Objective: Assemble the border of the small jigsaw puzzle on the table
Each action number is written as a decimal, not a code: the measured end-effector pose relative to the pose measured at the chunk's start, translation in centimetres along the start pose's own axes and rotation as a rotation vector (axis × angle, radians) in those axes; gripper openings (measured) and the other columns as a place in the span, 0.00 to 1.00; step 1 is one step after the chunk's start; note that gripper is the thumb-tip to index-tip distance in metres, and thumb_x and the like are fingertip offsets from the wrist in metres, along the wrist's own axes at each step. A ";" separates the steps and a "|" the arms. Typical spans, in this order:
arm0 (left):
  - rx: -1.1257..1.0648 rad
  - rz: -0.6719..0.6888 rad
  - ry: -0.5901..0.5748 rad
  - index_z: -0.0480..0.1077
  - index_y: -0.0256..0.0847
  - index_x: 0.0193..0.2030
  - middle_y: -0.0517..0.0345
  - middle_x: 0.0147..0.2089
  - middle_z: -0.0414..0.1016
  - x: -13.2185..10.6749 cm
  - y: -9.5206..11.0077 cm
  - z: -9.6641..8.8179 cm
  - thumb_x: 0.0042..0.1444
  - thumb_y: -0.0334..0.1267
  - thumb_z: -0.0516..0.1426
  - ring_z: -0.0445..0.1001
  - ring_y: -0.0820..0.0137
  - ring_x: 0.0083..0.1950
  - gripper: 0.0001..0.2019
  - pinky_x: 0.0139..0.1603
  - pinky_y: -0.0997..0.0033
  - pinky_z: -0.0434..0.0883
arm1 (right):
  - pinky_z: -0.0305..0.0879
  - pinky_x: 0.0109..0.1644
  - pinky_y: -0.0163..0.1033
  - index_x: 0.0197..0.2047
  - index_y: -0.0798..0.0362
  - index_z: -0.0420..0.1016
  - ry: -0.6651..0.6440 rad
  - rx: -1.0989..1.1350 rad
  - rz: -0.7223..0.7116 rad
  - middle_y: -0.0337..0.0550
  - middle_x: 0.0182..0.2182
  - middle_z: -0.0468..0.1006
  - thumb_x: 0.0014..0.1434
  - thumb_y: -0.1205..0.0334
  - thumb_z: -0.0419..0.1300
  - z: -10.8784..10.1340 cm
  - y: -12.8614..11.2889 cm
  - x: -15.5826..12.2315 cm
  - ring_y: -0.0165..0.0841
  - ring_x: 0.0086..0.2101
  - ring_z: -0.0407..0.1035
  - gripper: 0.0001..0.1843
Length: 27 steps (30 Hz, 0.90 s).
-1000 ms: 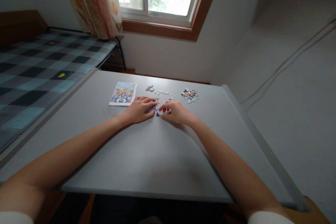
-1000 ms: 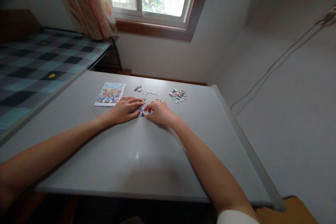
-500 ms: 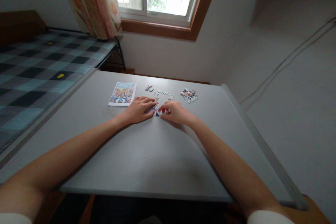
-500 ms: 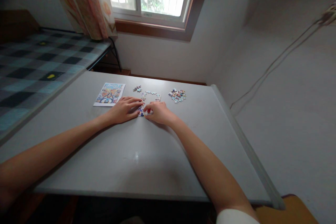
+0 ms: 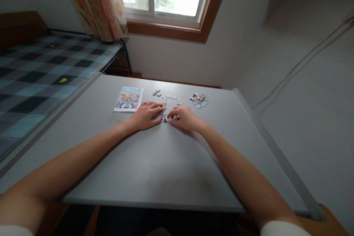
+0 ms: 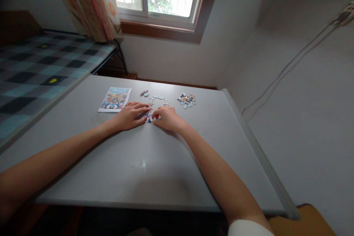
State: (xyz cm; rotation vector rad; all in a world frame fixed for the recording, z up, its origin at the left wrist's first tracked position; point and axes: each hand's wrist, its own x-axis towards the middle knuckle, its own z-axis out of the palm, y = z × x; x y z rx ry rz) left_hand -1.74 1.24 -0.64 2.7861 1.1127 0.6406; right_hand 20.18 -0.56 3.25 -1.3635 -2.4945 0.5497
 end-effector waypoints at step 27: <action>-0.002 -0.007 -0.001 0.71 0.47 0.55 0.54 0.58 0.72 0.1 0.2 -0.2 0.61 0.43 0.53 0.68 0.60 0.59 0.17 0.60 0.55 0.61 | 0.58 0.43 0.35 0.37 0.50 0.82 0.064 0.017 -0.043 0.42 0.33 0.79 0.56 0.66 0.64 1.2 0.2 0.3 0.31 0.36 0.70 0.06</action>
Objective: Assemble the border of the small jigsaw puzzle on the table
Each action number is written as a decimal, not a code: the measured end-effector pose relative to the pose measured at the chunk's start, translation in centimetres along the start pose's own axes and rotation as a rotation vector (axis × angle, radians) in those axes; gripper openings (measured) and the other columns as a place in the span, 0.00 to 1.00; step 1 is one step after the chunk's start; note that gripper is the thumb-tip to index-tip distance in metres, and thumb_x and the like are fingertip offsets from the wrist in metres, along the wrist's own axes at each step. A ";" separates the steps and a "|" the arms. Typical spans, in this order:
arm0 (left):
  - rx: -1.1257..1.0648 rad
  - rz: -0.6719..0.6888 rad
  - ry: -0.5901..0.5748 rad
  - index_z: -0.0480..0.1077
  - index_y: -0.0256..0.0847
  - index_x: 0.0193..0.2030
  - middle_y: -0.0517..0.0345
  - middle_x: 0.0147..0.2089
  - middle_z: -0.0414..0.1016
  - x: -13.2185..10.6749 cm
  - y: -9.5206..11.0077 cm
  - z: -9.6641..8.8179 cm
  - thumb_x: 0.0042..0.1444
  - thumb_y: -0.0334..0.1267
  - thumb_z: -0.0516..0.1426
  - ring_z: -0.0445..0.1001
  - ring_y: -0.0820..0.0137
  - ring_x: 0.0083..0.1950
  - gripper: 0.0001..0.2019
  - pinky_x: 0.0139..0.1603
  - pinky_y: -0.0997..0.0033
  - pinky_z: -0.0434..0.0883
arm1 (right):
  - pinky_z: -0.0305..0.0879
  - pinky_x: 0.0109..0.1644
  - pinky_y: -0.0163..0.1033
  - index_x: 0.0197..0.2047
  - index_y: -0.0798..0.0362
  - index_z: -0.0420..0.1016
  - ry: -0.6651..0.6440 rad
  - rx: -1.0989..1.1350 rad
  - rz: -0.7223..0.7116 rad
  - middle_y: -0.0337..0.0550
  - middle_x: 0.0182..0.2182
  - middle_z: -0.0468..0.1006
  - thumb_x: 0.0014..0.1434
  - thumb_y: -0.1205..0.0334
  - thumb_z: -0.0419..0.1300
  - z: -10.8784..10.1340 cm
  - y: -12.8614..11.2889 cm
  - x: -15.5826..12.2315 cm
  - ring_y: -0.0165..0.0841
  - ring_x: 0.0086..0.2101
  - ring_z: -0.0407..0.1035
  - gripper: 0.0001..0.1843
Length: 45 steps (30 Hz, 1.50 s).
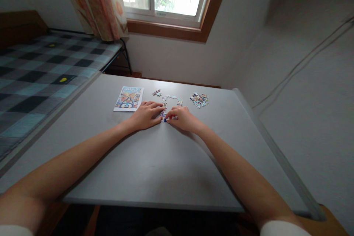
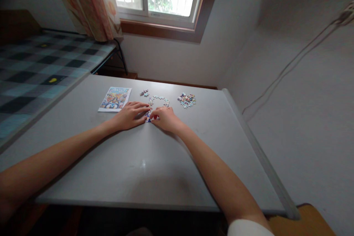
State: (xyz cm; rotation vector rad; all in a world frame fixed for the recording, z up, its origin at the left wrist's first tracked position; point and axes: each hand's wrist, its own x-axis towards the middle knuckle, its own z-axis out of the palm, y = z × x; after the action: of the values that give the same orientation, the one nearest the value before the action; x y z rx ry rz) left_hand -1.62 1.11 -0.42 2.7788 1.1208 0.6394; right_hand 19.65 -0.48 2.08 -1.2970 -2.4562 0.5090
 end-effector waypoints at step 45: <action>0.023 -0.009 0.004 0.71 0.49 0.56 0.56 0.59 0.72 0.0 -0.3 0.3 0.59 0.45 0.54 0.68 0.60 0.59 0.18 0.59 0.56 0.62 | 0.62 0.47 0.38 0.39 0.48 0.83 0.003 -0.062 0.083 0.43 0.37 0.83 0.58 0.64 0.63 0.0 -1.0 -0.2 0.35 0.39 0.73 0.08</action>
State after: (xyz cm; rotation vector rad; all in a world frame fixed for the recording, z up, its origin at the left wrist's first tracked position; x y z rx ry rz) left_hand -1.68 1.32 -0.74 2.7910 1.1485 0.6354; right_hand 19.04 -1.15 2.56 -1.4275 -2.4422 0.4543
